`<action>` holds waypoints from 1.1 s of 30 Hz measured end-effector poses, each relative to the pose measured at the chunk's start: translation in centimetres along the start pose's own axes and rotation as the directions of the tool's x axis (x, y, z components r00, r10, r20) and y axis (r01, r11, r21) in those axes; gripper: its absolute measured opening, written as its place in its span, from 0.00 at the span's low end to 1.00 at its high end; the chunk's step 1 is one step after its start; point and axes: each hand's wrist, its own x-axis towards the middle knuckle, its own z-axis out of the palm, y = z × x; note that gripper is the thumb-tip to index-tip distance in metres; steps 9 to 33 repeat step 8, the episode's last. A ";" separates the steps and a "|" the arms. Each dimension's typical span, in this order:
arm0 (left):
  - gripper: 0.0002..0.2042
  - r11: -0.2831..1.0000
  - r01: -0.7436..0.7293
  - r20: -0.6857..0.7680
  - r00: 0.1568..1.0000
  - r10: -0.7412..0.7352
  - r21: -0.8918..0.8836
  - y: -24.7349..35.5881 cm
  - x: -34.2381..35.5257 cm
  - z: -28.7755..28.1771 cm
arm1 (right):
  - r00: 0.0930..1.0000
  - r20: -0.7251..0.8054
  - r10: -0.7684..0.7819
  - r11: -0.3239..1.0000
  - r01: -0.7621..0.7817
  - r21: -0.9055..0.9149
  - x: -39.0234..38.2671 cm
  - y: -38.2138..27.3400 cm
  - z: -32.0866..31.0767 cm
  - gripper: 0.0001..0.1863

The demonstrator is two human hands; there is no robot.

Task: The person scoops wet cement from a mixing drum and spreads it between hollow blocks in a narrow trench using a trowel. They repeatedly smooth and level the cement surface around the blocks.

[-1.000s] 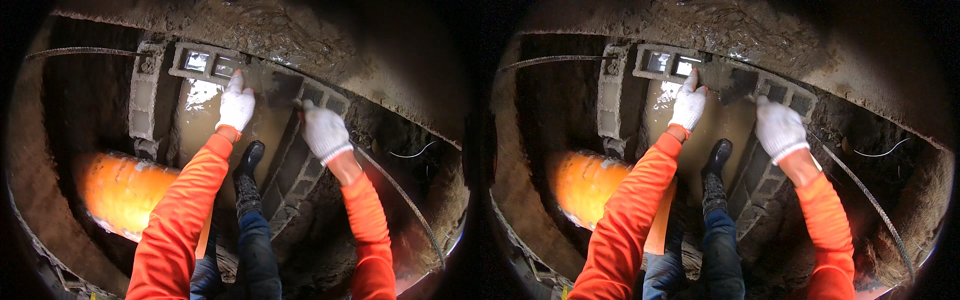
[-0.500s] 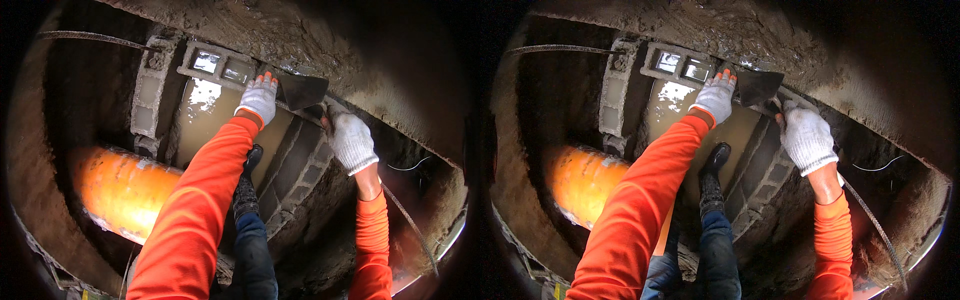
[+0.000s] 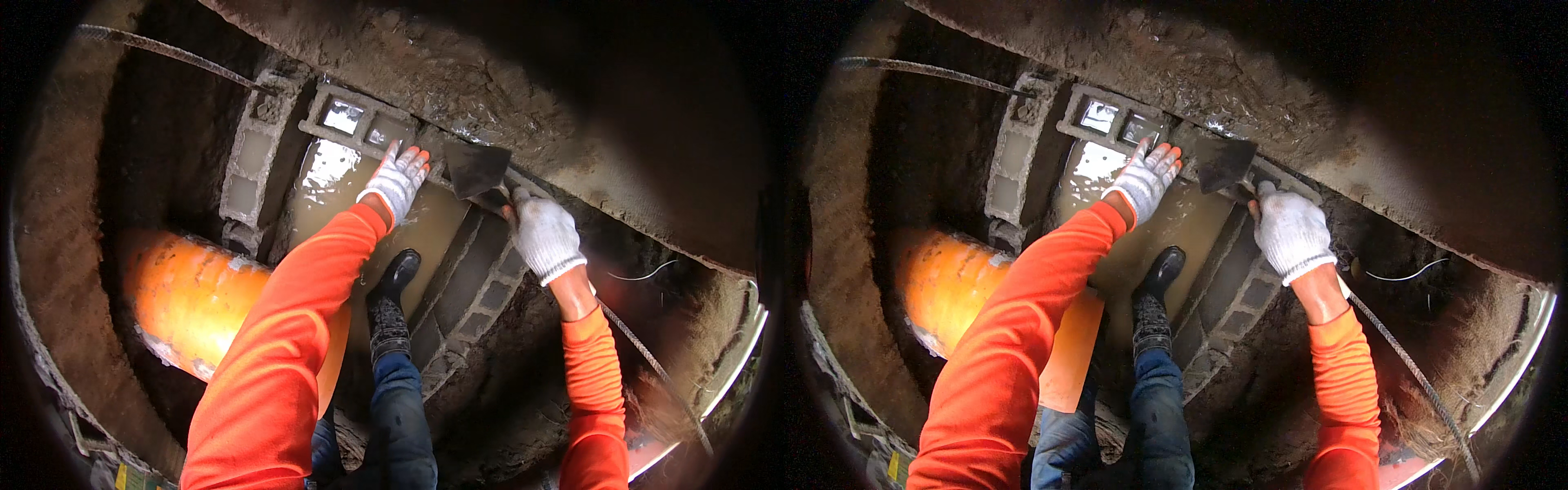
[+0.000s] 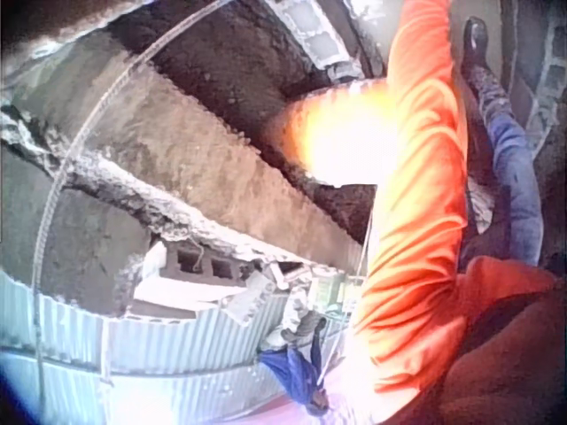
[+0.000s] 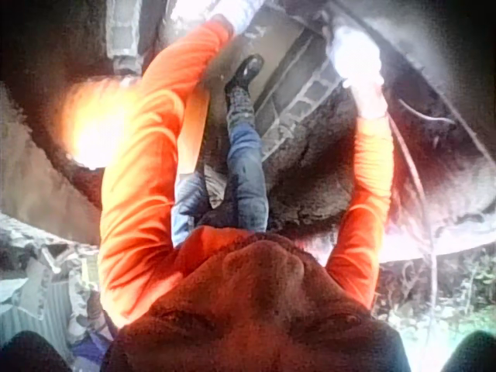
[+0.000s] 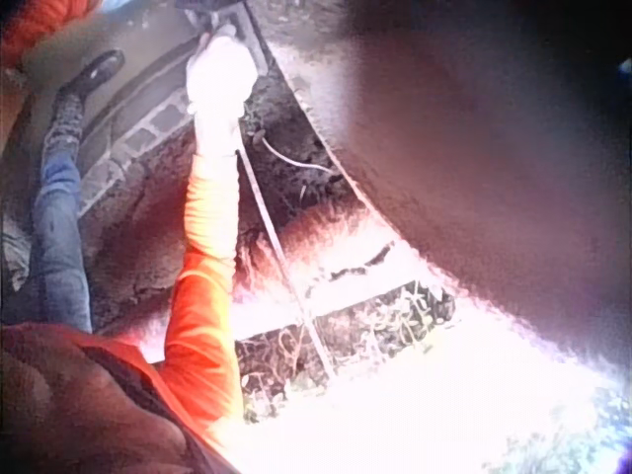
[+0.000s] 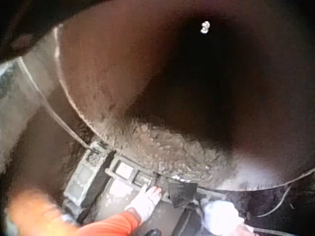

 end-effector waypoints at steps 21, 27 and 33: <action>0.31 0.982 -0.035 0.207 0.978 -0.004 0.184 0.6 3.0 0.4 | 0.979 0.164 -0.120 0.991 0.127 -0.032 6.2 0.0 4.2 0.16; 0.31 0.982 -0.035 0.207 0.978 -0.004 0.184 0.6 3.0 0.4 | 0.979 0.164 -0.120 0.991 0.127 -0.032 6.2 0.0 4.2 0.16; 0.31 0.982 -0.035 0.207 0.978 -0.004 0.184 0.6 3.0 0.4 | 0.979 0.164 -0.120 0.991 0.127 -0.032 6.2 0.0 4.2 0.16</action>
